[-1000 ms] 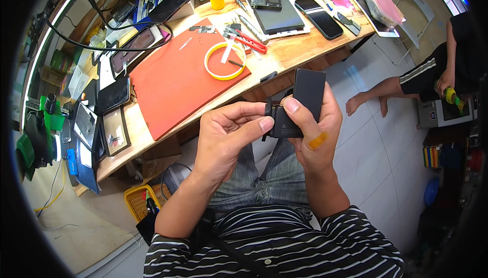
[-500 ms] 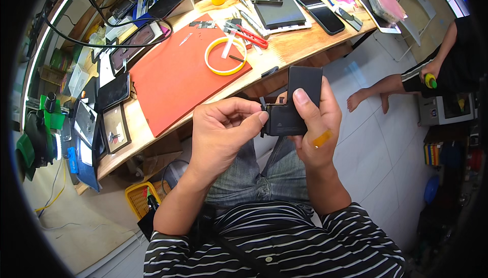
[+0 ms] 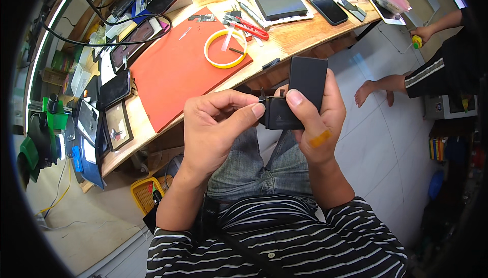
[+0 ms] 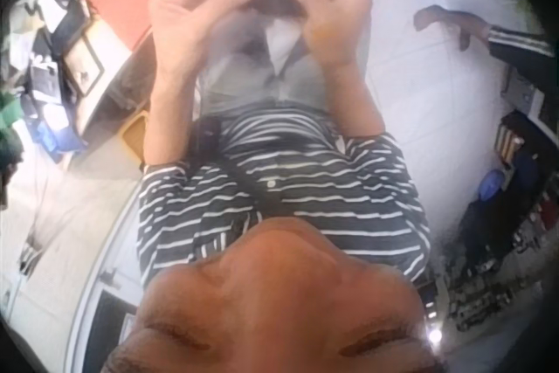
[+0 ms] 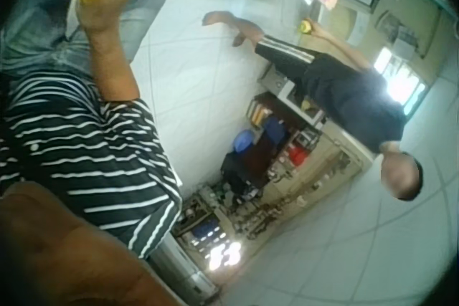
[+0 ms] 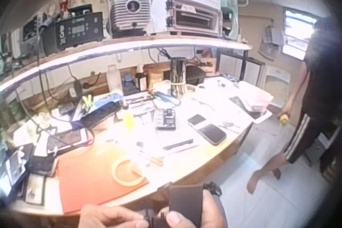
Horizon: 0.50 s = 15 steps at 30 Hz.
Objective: The person removes a battery from a smartphone, applies adhesive tape to the battery, and installs it back into the phone. They then connect the battery cable and test the device by turning it on and navigating the screen.
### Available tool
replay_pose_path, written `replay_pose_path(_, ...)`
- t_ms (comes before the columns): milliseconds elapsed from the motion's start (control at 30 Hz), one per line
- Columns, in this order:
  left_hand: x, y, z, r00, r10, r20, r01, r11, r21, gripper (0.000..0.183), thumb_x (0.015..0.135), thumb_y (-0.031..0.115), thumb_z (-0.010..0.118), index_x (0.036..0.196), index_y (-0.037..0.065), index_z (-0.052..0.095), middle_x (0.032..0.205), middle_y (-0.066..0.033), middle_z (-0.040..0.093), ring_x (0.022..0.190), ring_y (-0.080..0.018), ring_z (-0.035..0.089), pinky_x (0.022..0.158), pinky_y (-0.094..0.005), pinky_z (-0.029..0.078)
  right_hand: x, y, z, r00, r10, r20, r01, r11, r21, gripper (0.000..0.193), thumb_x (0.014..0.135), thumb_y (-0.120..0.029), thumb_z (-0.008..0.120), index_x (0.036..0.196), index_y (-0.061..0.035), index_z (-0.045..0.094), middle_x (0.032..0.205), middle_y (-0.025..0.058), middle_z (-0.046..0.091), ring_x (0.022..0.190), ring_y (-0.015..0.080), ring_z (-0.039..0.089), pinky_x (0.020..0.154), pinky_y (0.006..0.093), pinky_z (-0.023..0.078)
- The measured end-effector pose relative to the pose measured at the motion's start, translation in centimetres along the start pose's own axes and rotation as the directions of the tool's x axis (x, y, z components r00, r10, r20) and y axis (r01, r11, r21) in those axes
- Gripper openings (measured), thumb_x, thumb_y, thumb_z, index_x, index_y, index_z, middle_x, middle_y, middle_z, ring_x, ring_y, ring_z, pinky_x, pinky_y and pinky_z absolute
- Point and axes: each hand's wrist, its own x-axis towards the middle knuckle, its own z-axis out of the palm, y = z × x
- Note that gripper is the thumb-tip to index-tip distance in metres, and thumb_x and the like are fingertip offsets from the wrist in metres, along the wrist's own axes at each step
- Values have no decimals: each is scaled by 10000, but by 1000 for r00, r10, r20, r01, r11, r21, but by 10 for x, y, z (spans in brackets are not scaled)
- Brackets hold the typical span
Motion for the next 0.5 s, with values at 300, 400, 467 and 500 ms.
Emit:
replay_pose_path(300,1,4,1,995,-58,77,70,984,-161,131,877,15,762,992,-44,738,886,-62,735,784,-70,658,739,-203,517,5,6,-6,995,-35,93,19,985,174,405,879,-73,753,1200,-1,518,934,42,643,730,51,605,618,186,495)
replay_pose_path(400,4,4,-1,985,-100,141,136,951,-279,193,879,24,768,1054,-42,720,965,-94,733,863,-99,669,791,-221,525,8,0,-2,998,60,21,-63,980,187,402,879,-85,755,1191,-13,511,906,37,640,604,38,552,474,180,422)
replay_pose_path(467,6,8,6,981,-88,175,153,904,-399,233,889,36,768,1100,-38,701,1030,-118,726,930,-122,673,836,-242,535,10,0,4,992,40,-118,-20,986,164,382,895,-89,734,1195,-20,507,891,32,638,549,31,512,415,184,368)
replay_pose_path(500,5,5,10,989,-34,143,86,925,-370,240,896,42,764,1112,-36,693,1049,-124,721,958,-130,670,855,-252,539,12,1,8,982,29,-186,0,988,153,372,904,-91,724,1197,-24,505,884,30,637,521,28,492,386,186,341)
